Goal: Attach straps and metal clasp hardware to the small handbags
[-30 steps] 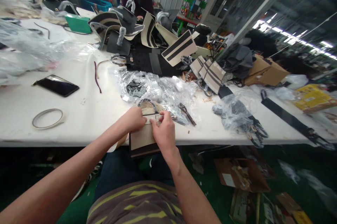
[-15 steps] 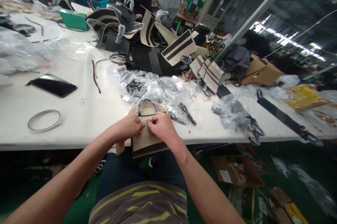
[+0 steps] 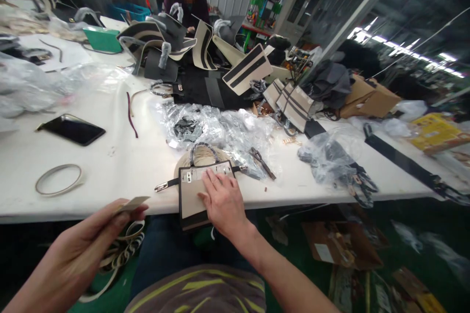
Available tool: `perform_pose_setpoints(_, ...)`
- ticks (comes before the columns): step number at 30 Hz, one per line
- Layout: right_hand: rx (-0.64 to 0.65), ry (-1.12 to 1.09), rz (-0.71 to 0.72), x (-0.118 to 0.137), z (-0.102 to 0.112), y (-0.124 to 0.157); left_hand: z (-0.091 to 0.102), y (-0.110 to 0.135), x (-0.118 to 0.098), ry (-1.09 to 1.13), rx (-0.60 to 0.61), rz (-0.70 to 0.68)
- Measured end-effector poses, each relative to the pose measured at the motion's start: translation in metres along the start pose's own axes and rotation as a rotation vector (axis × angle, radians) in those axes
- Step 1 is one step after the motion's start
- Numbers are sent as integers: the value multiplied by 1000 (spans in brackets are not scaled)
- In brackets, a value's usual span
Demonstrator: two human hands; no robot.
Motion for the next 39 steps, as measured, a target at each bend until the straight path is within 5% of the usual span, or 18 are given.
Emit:
perform_pose_setpoints(3,17,-96,22,-9,11,-3,-29,-11,-28,26,5,-9)
perform_pose_setpoints(6,-45,-363,67,-16,45,-6,-57,-24,-47,108,54,32)
perform_pose_setpoints(9,-46,-645,132,-8,77,-6,-80,-32,-47,199,198,102)
perform_pose_setpoints(12,-52,-834,124,5,89,-7,-93,-33,-40,255,272,186)
perform_pose_setpoints(20,-4,-910,-48,1,55,-10,-120,-17,-34,530,234,238)
perform_pose_setpoints(25,93,-961,-155,-4,41,-16,-119,-15,-30,590,184,229)
perform_pose_setpoints(28,166,-965,-121,1,39,-22,-119,-15,-29,599,184,230)
perform_pose_setpoints(34,29,-506,129,10,36,-39,-149,-23,-14,872,151,377)
perform_pose_setpoints(39,11,-335,171,3,15,-55,-166,-36,-5,975,44,432)
Point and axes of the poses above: each hand's wrist, its own y-axis away from the middle knuckle, its own z-axis out of the back of the hand, x = y × z, the point moved 4 cm from there along -y, towards the middle knuckle, and after that the axes turned 13 degrees about x, right-handed, at the moved point
